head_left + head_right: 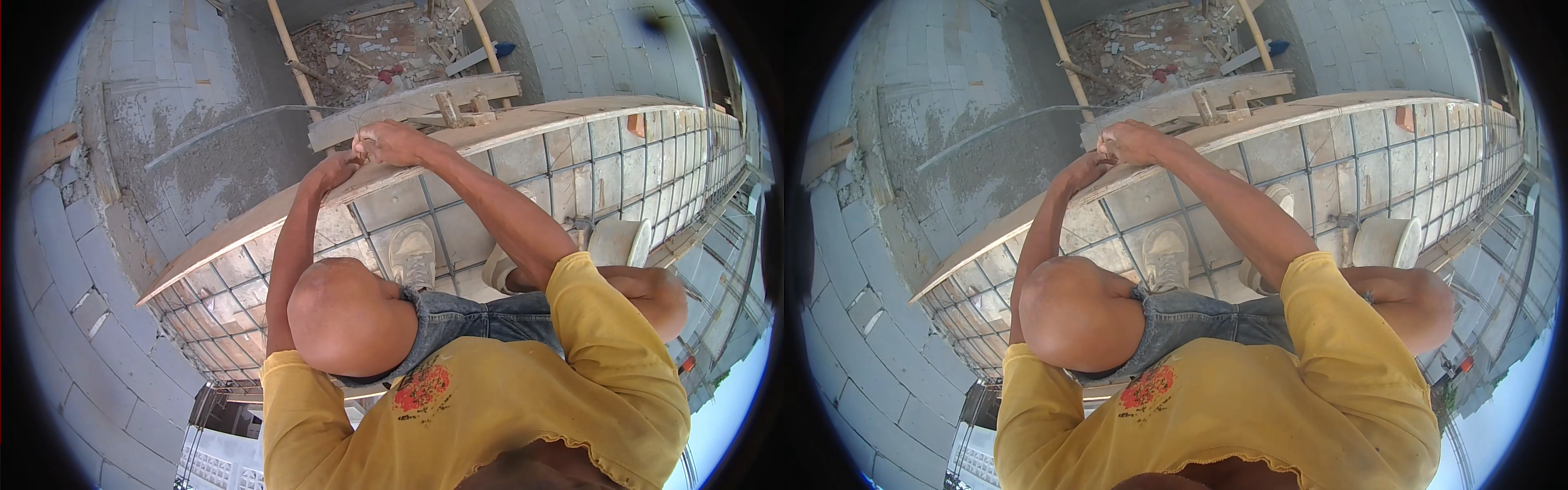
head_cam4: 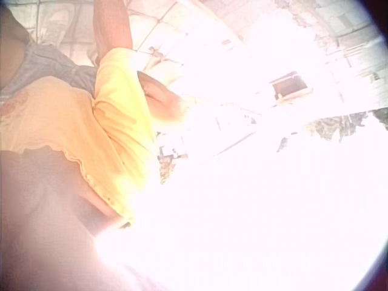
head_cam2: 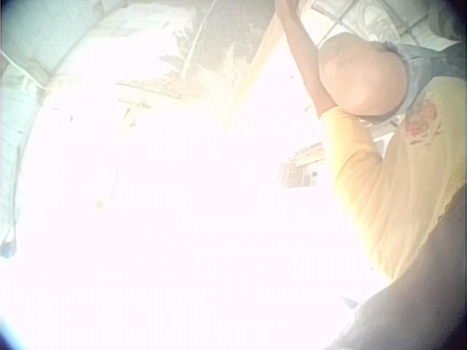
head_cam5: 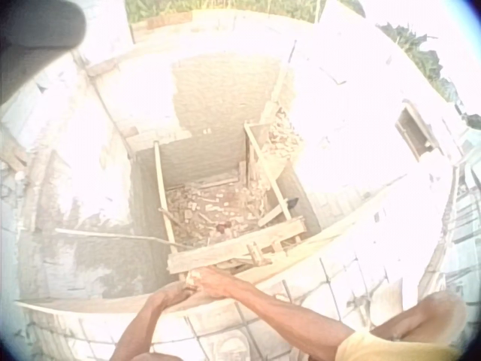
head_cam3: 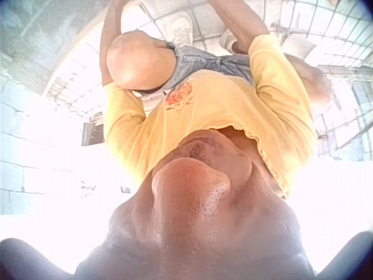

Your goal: The person is installing wooden formwork boards and tying rebar with wire to prepare for a concrete beam.

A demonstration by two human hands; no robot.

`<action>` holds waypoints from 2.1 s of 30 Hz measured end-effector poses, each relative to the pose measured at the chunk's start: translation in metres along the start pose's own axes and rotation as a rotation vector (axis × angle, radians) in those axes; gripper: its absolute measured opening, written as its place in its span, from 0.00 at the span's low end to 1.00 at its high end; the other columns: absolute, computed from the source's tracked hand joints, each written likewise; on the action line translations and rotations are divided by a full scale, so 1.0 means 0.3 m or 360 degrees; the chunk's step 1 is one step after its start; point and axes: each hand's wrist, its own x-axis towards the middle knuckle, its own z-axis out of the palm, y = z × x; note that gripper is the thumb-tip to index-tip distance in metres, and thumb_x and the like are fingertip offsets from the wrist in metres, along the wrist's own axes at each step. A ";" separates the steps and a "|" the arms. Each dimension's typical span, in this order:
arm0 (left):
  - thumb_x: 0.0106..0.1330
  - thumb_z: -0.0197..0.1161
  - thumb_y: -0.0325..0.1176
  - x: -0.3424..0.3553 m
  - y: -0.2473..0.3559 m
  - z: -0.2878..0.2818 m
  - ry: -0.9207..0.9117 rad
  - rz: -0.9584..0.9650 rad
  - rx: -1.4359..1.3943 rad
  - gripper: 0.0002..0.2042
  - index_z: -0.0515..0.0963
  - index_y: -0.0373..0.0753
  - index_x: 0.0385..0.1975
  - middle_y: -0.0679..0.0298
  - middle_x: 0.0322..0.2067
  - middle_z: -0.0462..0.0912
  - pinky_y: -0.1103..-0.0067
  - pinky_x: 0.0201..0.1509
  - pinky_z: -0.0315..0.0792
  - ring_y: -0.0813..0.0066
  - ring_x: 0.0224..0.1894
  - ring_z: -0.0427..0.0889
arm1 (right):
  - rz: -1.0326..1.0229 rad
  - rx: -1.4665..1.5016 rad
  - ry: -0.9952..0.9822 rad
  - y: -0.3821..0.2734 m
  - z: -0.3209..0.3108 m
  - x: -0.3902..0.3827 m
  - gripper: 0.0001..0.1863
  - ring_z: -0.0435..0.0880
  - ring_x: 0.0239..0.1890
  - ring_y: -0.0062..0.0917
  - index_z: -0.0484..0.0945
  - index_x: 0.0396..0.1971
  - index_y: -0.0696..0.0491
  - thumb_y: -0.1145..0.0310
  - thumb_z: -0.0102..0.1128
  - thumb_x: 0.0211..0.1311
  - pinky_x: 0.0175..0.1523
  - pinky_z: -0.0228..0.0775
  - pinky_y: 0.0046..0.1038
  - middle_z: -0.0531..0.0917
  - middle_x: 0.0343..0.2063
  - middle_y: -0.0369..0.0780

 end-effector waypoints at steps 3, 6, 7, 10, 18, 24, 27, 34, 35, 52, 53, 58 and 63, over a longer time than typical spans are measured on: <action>0.66 0.54 0.29 -0.012 0.015 -0.010 -0.0110 -0.0077 0.0133 0.13 0.78 0.41 0.49 0.56 0.46 0.82 0.75 0.57 0.68 0.68 0.49 0.79 | -0.0073 0.0080 0.0114 0.015 0.020 0.007 0.15 0.81 0.39 0.39 0.81 0.38 0.54 0.61 0.49 0.64 0.50 0.69 0.37 0.83 0.33 0.44; 0.66 0.54 0.30 0.004 0.048 0.003 -0.0133 -0.0195 0.0153 0.13 0.80 0.43 0.48 0.56 0.46 0.83 0.74 0.56 0.68 0.67 0.49 0.80 | -0.0082 -0.0051 0.0120 0.031 0.022 0.012 0.15 0.81 0.39 0.39 0.81 0.38 0.54 0.62 0.48 0.64 0.49 0.69 0.37 0.83 0.33 0.44; 0.66 0.54 0.30 0.009 0.072 0.005 -0.0139 -0.0303 0.0194 0.13 0.80 0.44 0.48 0.57 0.46 0.83 0.74 0.56 0.68 0.67 0.48 0.80 | -0.0084 -0.0117 0.0025 0.033 0.017 0.011 0.15 0.81 0.40 0.39 0.81 0.38 0.54 0.62 0.47 0.65 0.49 0.69 0.38 0.83 0.34 0.44; 0.67 0.54 0.31 0.047 -0.023 0.001 -0.0147 -0.0340 0.0237 0.13 0.81 0.46 0.48 0.60 0.45 0.84 0.73 0.57 0.68 0.68 0.48 0.80 | -0.0190 -0.0170 -0.0057 -0.008 0.019 0.000 0.15 0.80 0.43 0.41 0.80 0.38 0.54 0.62 0.47 0.66 0.50 0.68 0.40 0.83 0.36 0.45; 0.68 0.56 0.36 -0.020 0.043 0.005 -0.0039 -0.0108 -0.0085 0.13 0.81 0.45 0.48 0.58 0.44 0.84 0.71 0.55 0.69 0.67 0.47 0.80 | -0.0239 -0.0039 0.0109 -0.049 0.012 -0.147 0.17 0.78 0.44 0.46 0.77 0.42 0.55 0.57 0.46 0.70 0.50 0.67 0.41 0.82 0.39 0.48; 0.68 0.55 0.34 0.010 0.032 -0.007 -0.0074 -0.0233 0.0134 0.13 0.80 0.37 0.48 0.58 0.43 0.84 0.73 0.53 0.70 0.72 0.46 0.80 | -0.0431 0.0009 0.0346 -0.140 0.001 -0.215 0.10 0.80 0.41 0.45 0.77 0.41 0.54 0.66 0.51 0.67 0.44 0.70 0.41 0.82 0.36 0.48; 0.67 0.55 0.32 -0.018 0.006 -0.006 -0.0075 -0.0146 -0.0115 0.13 0.80 0.38 0.48 0.59 0.43 0.84 0.74 0.52 0.71 0.72 0.47 0.80 | -0.0619 -0.0292 0.0575 -0.196 0.057 -0.285 0.08 0.81 0.39 0.42 0.77 0.41 0.52 0.70 0.55 0.63 0.41 0.73 0.38 0.83 0.35 0.45; 0.67 0.54 0.31 -0.061 0.112 -0.031 -0.0111 -0.0067 -0.0014 0.15 0.78 0.37 0.51 0.62 0.44 0.83 0.77 0.54 0.69 0.75 0.45 0.78 | -0.0727 -0.0303 0.0918 -0.114 0.253 -0.439 0.14 0.83 0.40 0.35 0.78 0.41 0.52 0.76 0.62 0.53 0.43 0.76 0.33 0.83 0.44 0.37; 0.66 0.54 0.31 -0.079 0.124 -0.037 -0.0092 -0.0063 0.0030 0.16 0.78 0.35 0.51 0.62 0.43 0.83 0.78 0.54 0.69 0.75 0.45 0.78 | -0.0694 -0.0307 0.0864 -0.101 0.263 -0.443 0.15 0.83 0.42 0.33 0.78 0.41 0.52 0.77 0.63 0.52 0.44 0.77 0.33 0.83 0.46 0.36; 0.69 0.58 0.41 -0.501 0.215 0.258 0.0293 -0.0075 -0.0992 0.16 0.80 0.35 0.47 0.66 0.34 0.82 0.76 0.57 0.66 0.77 0.46 0.76 | -0.0646 -0.0648 0.0649 0.084 0.483 -0.491 0.17 0.69 0.61 0.32 0.80 0.43 0.43 0.72 0.58 0.52 0.55 0.74 0.33 0.67 0.64 0.31; 0.68 0.59 0.42 -0.480 0.207 0.277 0.0426 -0.0083 -0.1044 0.17 0.80 0.35 0.46 0.65 0.35 0.82 0.76 0.57 0.66 0.77 0.44 0.76 | -0.0649 -0.0737 0.0612 0.102 0.483 -0.482 0.14 0.68 0.62 0.30 0.80 0.42 0.42 0.69 0.54 0.55 0.54 0.75 0.32 0.65 0.65 0.29; 0.67 0.61 0.40 -0.414 0.185 0.334 0.0365 0.0002 -0.0868 0.15 0.80 0.35 0.45 0.62 0.37 0.83 0.77 0.52 0.69 0.75 0.44 0.78 | -0.0575 -0.0777 0.0578 0.136 0.545 -0.496 0.18 0.65 0.64 0.31 0.79 0.46 0.42 0.72 0.55 0.54 0.56 0.73 0.33 0.65 0.65 0.30; 0.66 0.61 0.41 -0.422 0.051 0.333 0.0722 0.0142 -0.0152 0.13 0.81 0.40 0.42 0.55 0.33 0.83 0.75 0.43 0.73 0.64 0.36 0.83 | -0.0404 -0.0722 0.0340 0.121 0.545 -0.542 0.18 0.66 0.64 0.29 0.78 0.48 0.47 0.71 0.54 0.56 0.56 0.74 0.30 0.63 0.66 0.30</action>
